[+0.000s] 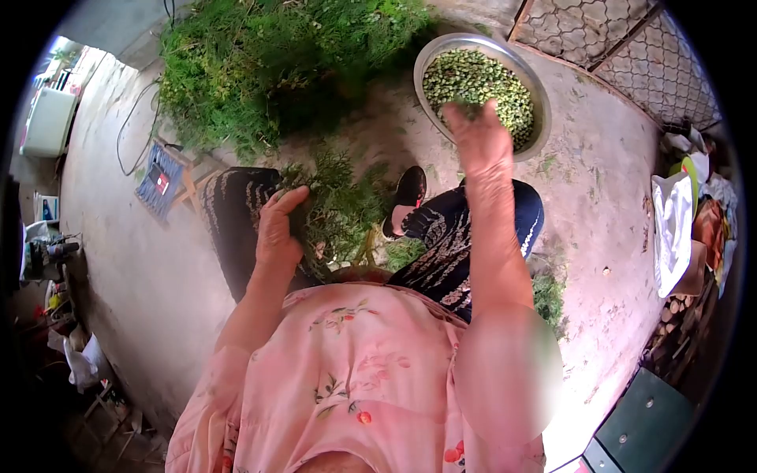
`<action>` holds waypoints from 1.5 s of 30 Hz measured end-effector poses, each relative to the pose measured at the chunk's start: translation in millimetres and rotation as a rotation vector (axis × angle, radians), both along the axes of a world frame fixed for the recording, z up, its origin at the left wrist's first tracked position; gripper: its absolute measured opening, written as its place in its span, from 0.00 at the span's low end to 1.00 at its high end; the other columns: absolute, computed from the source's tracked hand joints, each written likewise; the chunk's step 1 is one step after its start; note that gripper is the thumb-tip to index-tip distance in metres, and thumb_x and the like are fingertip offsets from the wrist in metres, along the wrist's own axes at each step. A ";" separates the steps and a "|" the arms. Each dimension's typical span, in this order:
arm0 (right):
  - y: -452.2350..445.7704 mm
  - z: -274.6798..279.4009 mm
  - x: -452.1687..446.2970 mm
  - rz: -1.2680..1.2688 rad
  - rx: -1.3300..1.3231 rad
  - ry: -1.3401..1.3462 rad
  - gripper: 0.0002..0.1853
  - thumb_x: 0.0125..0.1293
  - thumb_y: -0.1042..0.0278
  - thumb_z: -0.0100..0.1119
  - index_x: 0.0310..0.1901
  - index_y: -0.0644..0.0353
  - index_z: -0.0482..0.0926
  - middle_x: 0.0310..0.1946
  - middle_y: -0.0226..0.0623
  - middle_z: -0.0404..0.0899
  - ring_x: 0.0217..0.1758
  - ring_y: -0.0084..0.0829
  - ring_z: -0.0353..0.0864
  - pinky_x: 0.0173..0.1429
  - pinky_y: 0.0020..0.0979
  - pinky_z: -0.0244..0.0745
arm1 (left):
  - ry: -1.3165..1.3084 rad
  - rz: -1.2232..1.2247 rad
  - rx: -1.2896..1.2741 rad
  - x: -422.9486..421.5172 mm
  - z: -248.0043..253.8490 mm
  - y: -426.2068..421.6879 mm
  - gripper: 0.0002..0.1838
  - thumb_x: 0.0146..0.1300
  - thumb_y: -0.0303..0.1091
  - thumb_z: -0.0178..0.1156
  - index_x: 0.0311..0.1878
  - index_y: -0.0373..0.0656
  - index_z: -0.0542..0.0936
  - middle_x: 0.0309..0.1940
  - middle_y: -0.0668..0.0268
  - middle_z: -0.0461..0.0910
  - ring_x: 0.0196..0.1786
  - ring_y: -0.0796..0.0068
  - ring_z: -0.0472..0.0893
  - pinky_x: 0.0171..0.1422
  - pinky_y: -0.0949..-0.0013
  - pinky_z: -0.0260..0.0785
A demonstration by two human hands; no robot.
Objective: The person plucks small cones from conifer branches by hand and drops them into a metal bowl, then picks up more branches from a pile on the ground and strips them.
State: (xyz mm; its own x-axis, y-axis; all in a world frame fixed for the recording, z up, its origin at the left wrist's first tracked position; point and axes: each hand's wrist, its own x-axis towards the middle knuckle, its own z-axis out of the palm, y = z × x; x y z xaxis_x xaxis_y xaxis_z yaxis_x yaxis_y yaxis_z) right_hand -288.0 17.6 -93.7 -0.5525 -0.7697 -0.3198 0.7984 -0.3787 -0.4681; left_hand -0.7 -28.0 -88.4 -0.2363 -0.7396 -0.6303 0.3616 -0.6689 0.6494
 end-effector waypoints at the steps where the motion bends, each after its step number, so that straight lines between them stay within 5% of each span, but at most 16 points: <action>1: -1.7 2.7 -21.0 -0.031 0.019 -0.035 0.33 0.67 0.57 0.38 0.64 0.67 0.36 0.64 0.58 0.38 0.68 0.53 0.42 0.69 0.47 0.46 | 0.004 0.022 0.006 -1.4 1.8 1.1 0.07 0.47 0.23 0.63 0.28 0.43 0.75 0.24 0.70 0.76 0.25 0.79 0.75 0.30 0.77 0.66; 3: -1.7 4.9 -47.3 -0.159 0.067 0.082 0.24 0.68 0.59 0.36 0.58 0.69 0.54 0.58 0.54 0.57 0.62 0.49 0.57 0.67 0.47 0.52 | 0.011 0.045 0.012 -1.9 3.0 2.1 0.06 0.47 0.24 0.63 0.28 0.43 0.75 0.23 0.71 0.76 0.25 0.79 0.74 0.29 0.78 0.66; 5: 4.1 -8.0 -73.2 -0.186 -0.068 0.205 0.26 0.67 0.60 0.39 0.59 0.71 0.52 0.61 0.57 0.50 0.65 0.52 0.50 0.68 0.50 0.47 | 0.038 0.023 0.001 -0.5 1.5 2.1 0.06 0.47 0.24 0.63 0.29 0.42 0.75 0.24 0.71 0.76 0.25 0.79 0.74 0.29 0.77 0.66; 9: 13.7 -10.0 -75.1 -0.197 -0.053 0.103 0.14 0.66 0.67 0.42 0.48 0.69 0.66 0.47 0.51 0.68 0.51 0.45 0.69 0.58 0.46 0.68 | 0.036 0.025 0.043 -3.3 2.4 1.8 0.06 0.47 0.24 0.62 0.29 0.41 0.76 0.24 0.70 0.76 0.25 0.79 0.74 0.31 0.77 0.67; 12: 14.9 17.7 -1.0 -0.020 0.069 0.377 0.11 0.63 0.71 0.49 0.43 0.69 0.72 0.33 0.41 0.76 0.37 0.35 0.76 0.48 0.35 0.74 | 0.073 -0.032 -0.001 -8.0 1.2 3.2 0.05 0.48 0.23 0.61 0.30 0.39 0.76 0.24 0.69 0.75 0.26 0.78 0.74 0.32 0.76 0.68; 18: 15.8 49.3 124.1 0.432 0.248 0.722 0.06 0.59 0.76 0.54 0.37 0.65 0.76 0.25 0.32 0.77 0.24 0.20 0.76 0.25 0.18 0.69 | 0.069 -0.052 -0.100 -13.0 16.6 6.9 0.06 0.49 0.22 0.61 0.32 0.38 0.78 0.27 0.69 0.78 0.26 0.81 0.74 0.32 0.77 0.68; 23: 15.4 21.8 146.8 0.499 0.311 1.009 0.10 0.55 0.74 0.60 0.38 0.66 0.74 0.22 0.27 0.74 0.21 0.13 0.68 0.23 0.15 0.63 | 0.082 -0.043 -0.182 -4.9 11.8 6.6 0.06 0.50 0.22 0.60 0.33 0.38 0.78 0.27 0.69 0.78 0.27 0.82 0.74 0.32 0.78 0.68; 25: 15.1 13.8 151.7 0.476 0.253 1.078 0.11 0.54 0.73 0.61 0.39 0.67 0.74 0.25 0.27 0.75 0.26 0.13 0.69 0.29 0.15 0.66 | 0.084 -0.046 -0.188 -5.2 12.7 8.6 0.06 0.50 0.22 0.60 0.33 0.37 0.78 0.27 0.69 0.78 0.27 0.82 0.74 0.32 0.78 0.68; 33: 15.3 16.5 150.1 0.543 0.258 0.897 0.10 0.55 0.71 0.60 0.36 0.68 0.75 0.24 0.28 0.76 0.26 0.15 0.70 0.32 0.19 0.69 | 0.187 -0.159 -0.147 -3.3 9.5 8.5 0.04 0.51 0.23 0.59 0.32 0.38 0.77 0.27 0.68 0.78 0.26 0.82 0.75 0.31 0.78 0.70; 35: 20.0 20.1 146.4 0.662 0.236 0.469 0.09 0.56 0.73 0.57 0.38 0.66 0.74 0.27 0.28 0.76 0.27 0.17 0.71 0.33 0.20 0.71 | 0.213 -0.162 -0.105 -3.7 10.0 7.6 0.04 0.52 0.23 0.59 0.32 0.38 0.77 0.27 0.68 0.78 0.26 0.81 0.76 0.31 0.78 0.70; 39: 22.9 26.0 146.4 0.639 0.230 0.342 0.11 0.57 0.73 0.55 0.42 0.64 0.73 0.31 0.29 0.75 0.30 0.19 0.72 0.35 0.20 0.72 | 0.265 -0.157 -0.070 -4.5 17.4 6.8 0.04 0.52 0.23 0.59 0.33 0.38 0.77 0.27 0.68 0.78 0.27 0.80 0.76 0.32 0.77 0.71; 41: 21.4 27.3 146.0 0.531 0.224 0.259 0.12 0.60 0.69 0.51 0.45 0.62 0.69 0.26 0.30 0.75 0.22 0.21 0.72 0.23 0.19 0.65 | 0.253 -0.147 -0.079 -5.6 15.7 6.2 0.04 0.52 0.23 0.59 0.33 0.38 0.77 0.27 0.68 0.78 0.27 0.80 0.77 0.32 0.76 0.72; 45: 21.5 25.5 140.6 0.595 0.150 0.275 0.11 0.61 0.67 0.51 0.43 0.62 0.71 0.27 0.29 0.73 0.24 0.19 0.71 0.25 0.19 0.65 | 0.188 -0.187 -0.118 -5.4 19.1 6.8 0.05 0.52 0.24 0.59 0.34 0.38 0.77 0.27 0.69 0.78 0.27 0.81 0.77 0.31 0.76 0.72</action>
